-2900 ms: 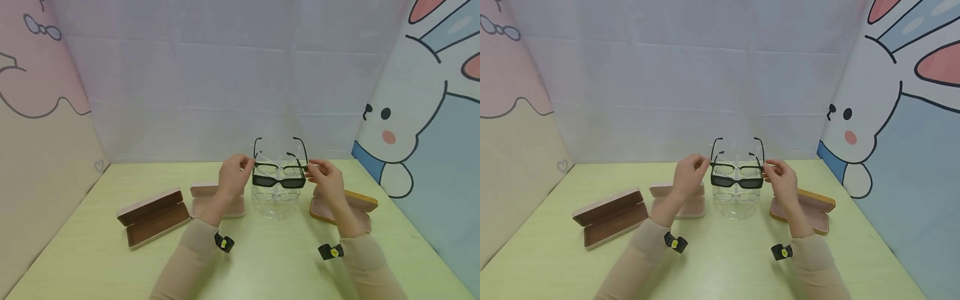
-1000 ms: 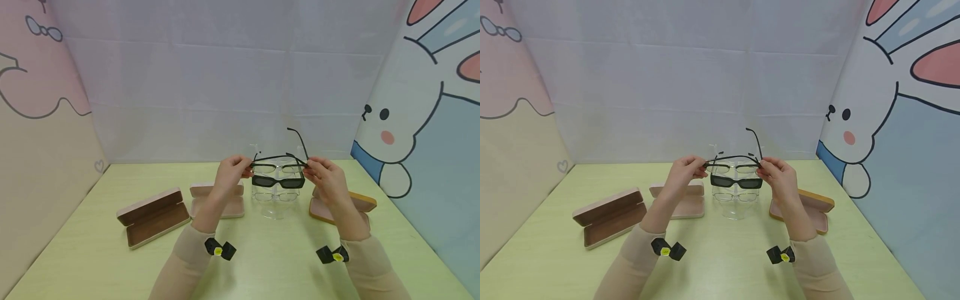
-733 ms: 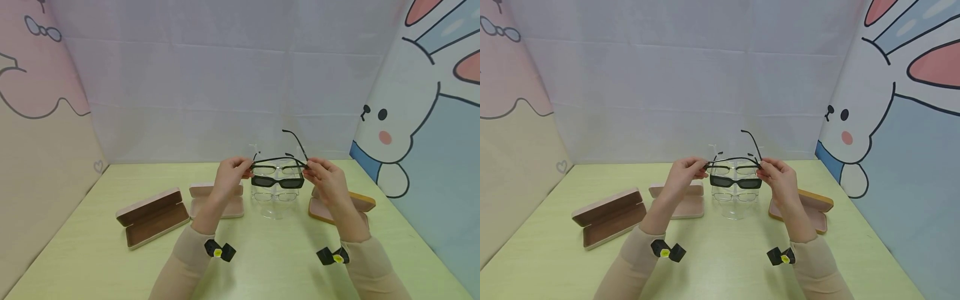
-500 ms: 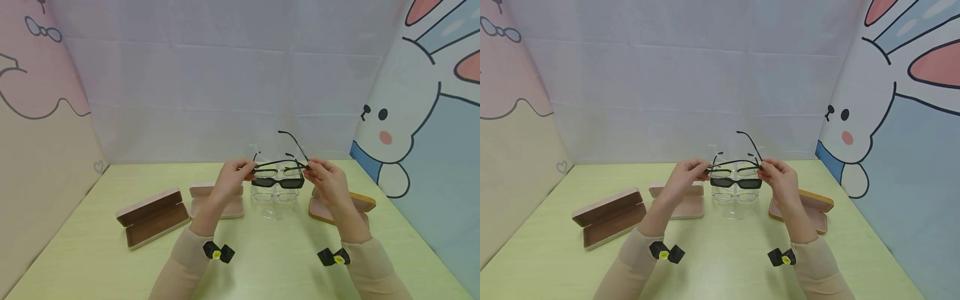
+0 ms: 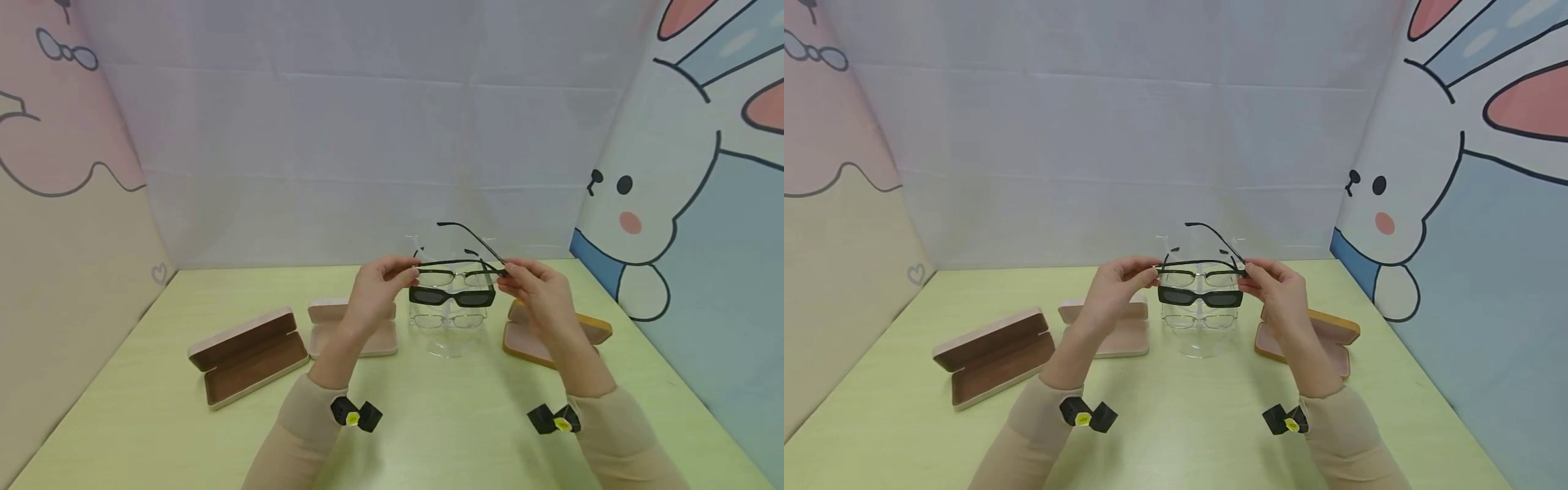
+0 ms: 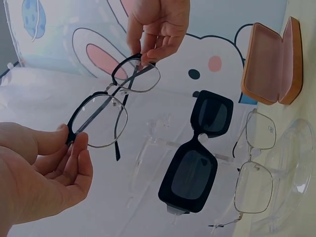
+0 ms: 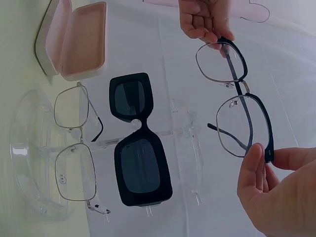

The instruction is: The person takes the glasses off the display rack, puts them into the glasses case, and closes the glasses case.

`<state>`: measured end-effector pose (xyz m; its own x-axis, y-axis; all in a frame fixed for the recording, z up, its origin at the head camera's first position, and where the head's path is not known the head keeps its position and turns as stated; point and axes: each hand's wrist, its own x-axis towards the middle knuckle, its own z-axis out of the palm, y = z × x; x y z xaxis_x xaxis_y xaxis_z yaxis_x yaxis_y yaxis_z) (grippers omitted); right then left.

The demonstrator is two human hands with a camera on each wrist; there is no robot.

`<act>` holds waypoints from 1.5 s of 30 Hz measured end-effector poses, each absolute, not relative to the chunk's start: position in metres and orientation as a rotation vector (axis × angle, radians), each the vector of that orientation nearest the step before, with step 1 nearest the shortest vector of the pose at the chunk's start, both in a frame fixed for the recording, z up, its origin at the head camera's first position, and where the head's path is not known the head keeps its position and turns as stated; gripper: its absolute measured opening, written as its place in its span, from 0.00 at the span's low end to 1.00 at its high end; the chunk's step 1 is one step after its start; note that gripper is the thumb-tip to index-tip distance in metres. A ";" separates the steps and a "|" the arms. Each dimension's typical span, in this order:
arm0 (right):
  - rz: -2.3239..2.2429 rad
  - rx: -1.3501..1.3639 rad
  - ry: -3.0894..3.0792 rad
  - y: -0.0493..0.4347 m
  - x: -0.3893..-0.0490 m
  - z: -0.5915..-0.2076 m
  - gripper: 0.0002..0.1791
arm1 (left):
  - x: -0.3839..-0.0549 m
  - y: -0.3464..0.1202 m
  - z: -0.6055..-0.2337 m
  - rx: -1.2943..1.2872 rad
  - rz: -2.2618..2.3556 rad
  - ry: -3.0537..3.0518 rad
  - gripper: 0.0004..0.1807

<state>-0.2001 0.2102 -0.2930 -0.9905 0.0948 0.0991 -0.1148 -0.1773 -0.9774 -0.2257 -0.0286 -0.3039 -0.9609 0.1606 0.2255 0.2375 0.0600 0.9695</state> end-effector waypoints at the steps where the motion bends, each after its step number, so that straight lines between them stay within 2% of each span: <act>1: 2.289 0.029 -1.948 0.210 -0.200 -0.292 0.13 | -0.226 -0.028 -0.304 -0.417 -2.076 -2.239 0.12; 11: 1.788 0.049 -2.433 0.217 -0.197 -0.284 0.30 | -0.227 -0.026 -0.301 -0.356 -2.087 -2.168 0.12; 22: 1.481 0.117 -2.587 0.222 -0.198 -0.283 0.25 | -0.230 -0.024 -0.301 -0.374 -2.140 -2.118 0.12; 27: 1.417 0.161 -2.625 0.225 -0.196 -0.282 0.24 | -0.231 -0.024 -0.303 -0.381 -2.001 -2.180 0.10; 45: 1.363 0.139 -2.670 0.259 -0.180 -0.296 0.26 | -0.222 0.004 -0.318 -0.475 -2.180 -2.205 0.14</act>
